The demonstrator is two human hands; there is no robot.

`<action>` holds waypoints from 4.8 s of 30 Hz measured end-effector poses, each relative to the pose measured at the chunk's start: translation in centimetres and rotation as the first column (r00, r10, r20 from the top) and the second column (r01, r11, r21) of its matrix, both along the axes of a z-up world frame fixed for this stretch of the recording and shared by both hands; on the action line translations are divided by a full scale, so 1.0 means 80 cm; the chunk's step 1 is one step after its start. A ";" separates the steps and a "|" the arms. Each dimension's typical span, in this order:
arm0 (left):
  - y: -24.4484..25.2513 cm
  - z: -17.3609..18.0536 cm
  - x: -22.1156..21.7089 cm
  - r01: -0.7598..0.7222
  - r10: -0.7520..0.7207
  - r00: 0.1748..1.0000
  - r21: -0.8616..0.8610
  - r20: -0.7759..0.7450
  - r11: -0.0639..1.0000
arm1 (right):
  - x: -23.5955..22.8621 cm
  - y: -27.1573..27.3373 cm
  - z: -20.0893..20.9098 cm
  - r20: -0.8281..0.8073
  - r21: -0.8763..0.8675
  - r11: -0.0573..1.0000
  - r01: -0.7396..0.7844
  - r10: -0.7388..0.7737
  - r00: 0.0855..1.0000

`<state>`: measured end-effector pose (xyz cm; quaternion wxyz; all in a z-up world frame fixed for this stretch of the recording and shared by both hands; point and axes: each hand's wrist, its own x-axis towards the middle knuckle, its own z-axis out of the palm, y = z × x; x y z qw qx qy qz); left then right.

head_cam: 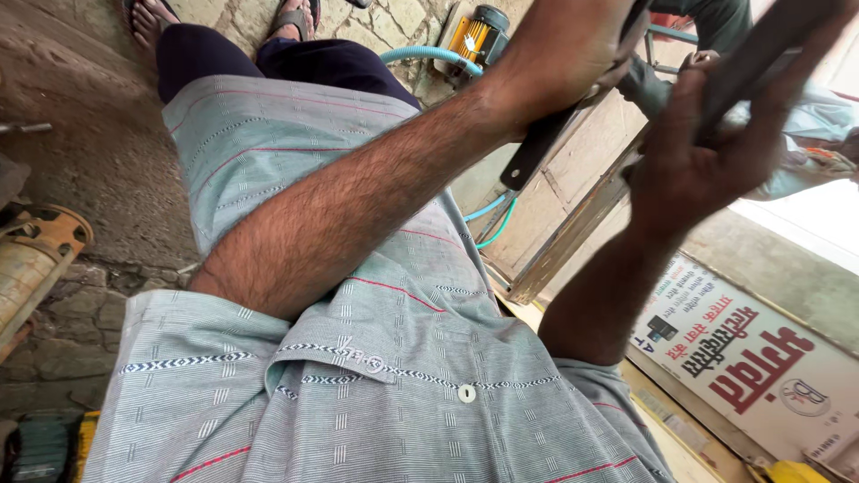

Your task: The person retrieves a flat metal bar and a cylindrical metal rod from a drawer, then repeatedly files the bar against the rod. The person continues filing the bar for the duration of the clip.

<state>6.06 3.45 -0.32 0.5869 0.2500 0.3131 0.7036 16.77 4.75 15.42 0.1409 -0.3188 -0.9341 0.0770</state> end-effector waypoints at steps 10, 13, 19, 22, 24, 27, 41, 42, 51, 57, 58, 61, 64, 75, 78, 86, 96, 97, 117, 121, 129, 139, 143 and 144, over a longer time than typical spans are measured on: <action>0.023 -0.014 0.011 -0.115 0.118 0.980 0.024 -0.163 0.993 | 0.004 0.013 0.008 0.261 -0.063 0.998 0.017 0.000 0.965; 0.020 -0.012 0.008 -0.208 0.216 0.963 0.062 -0.160 0.976 | -0.005 0.009 0.007 0.149 -0.086 0.994 0.063 -0.050 0.988; 0.033 -0.012 0.004 -0.241 0.251 0.813 0.089 -0.525 0.966 | -0.012 0.002 0.006 0.250 -0.017 0.988 0.156 -0.147 0.957; 0.028 -0.015 0.010 -0.467 0.532 0.786 0.261 -0.314 0.845 | -0.022 0.002 0.010 0.201 -0.069 0.994 0.087 -0.071 0.977; 0.030 -0.012 0.018 -0.240 0.255 0.937 0.090 -0.238 0.966 | -0.027 0.002 0.013 0.068 -0.099 0.994 0.054 -0.047 0.997; 0.019 -0.013 0.015 -0.010 0.010 1.000 -0.008 0.020 1.000 | -0.031 -0.006 0.007 0.229 -0.022 0.990 0.138 -0.130 0.965; 0.021 0.009 0.001 -0.109 0.113 0.978 -0.035 0.175 0.993 | 0.007 0.006 0.032 -0.014 -0.091 0.981 0.170 -0.172 0.985; 0.021 0.009 0.005 -0.382 0.382 0.913 0.030 -0.140 0.924 | 0.007 0.005 0.032 -0.009 -0.098 0.982 0.160 -0.162 0.987; 0.022 -0.001 0.021 -0.481 0.476 0.752 0.115 -0.455 0.869 | 0.006 -0.004 0.031 0.050 -0.124 0.989 0.077 -0.072 0.996; 0.048 -0.008 0.050 -0.334 0.352 0.899 0.109 -0.262 0.936 | 0.003 0.004 0.039 0.124 -0.084 0.989 0.124 -0.114 0.986; 0.054 -0.008 0.056 -0.230 0.244 0.957 0.100 -0.155 0.968 | 0.002 0.006 0.039 0.162 -0.065 0.990 0.123 -0.111 0.981; 0.065 -0.015 0.064 -0.226 0.236 0.971 0.162 -0.043 0.960 | -0.007 0.010 0.038 0.278 -0.029 0.994 0.105 -0.093 0.956; 0.057 -0.014 0.068 -0.055 0.052 0.994 0.030 0.099 0.998 | -0.012 -0.004 0.050 0.413 -0.046 0.995 0.088 -0.062 0.909; 0.063 0.001 0.059 -0.169 0.167 0.983 -0.021 -0.076 0.985 | -0.021 0.015 0.048 0.446 -0.057 0.998 0.026 0.002 0.895; 0.072 0.005 0.059 0.055 -0.038 0.983 -0.092 0.179 0.994 | -0.030 0.016 0.051 0.368 0.054 0.976 0.210 -0.215 0.905; 0.059 0.018 0.029 -0.013 0.037 0.929 -0.068 0.368 0.998 | -0.042 0.007 0.038 0.398 -0.036 0.981 0.189 -0.160 0.904; 0.048 0.036 0.010 0.068 0.007 0.746 -0.085 0.666 0.994 | -0.067 0.000 0.044 0.319 -0.109 0.963 0.245 -0.200 0.927; 0.049 0.034 0.018 0.088 0.004 0.738 -0.103 0.674 0.991 | -0.066 -0.001 0.048 0.333 -0.122 0.965 0.232 -0.181 0.925; 0.047 0.038 0.016 -0.083 0.126 0.911 -0.125 0.394 0.989 | -0.035 -0.013 0.063 0.278 -0.129 0.984 0.120 -0.080 0.957; 0.034 0.039 0.002 0.013 0.029 0.869 -0.082 0.495 0.997 | -0.035 -0.011 0.065 0.274 -0.155 0.985 0.081 -0.036 0.961; 0.018 0.026 0.011 -0.072 0.085 0.877 -0.044 0.472 0.996 | -0.044 0.005 0.019 0.353 0.139 0.990 0.038 -0.085 0.932; 0.035 -0.003 0.035 -0.072 0.122 0.950 -0.179 0.287 0.981 | -0.054 0.002 0.025 0.362 -0.134 0.981 0.142 -0.085 0.928; 0.022 0.000 0.030 -0.375 0.369 0.881 -0.038 0.296 0.926 | -0.048 -0.010 0.008 0.380 -0.110 0.973 0.204 -0.148 0.913; 0.017 0.003 0.027 -0.412 0.406 0.888 -0.017 0.215 0.911 | -0.043 -0.015 0.013 0.385 -0.121 0.976 0.183 -0.124 0.915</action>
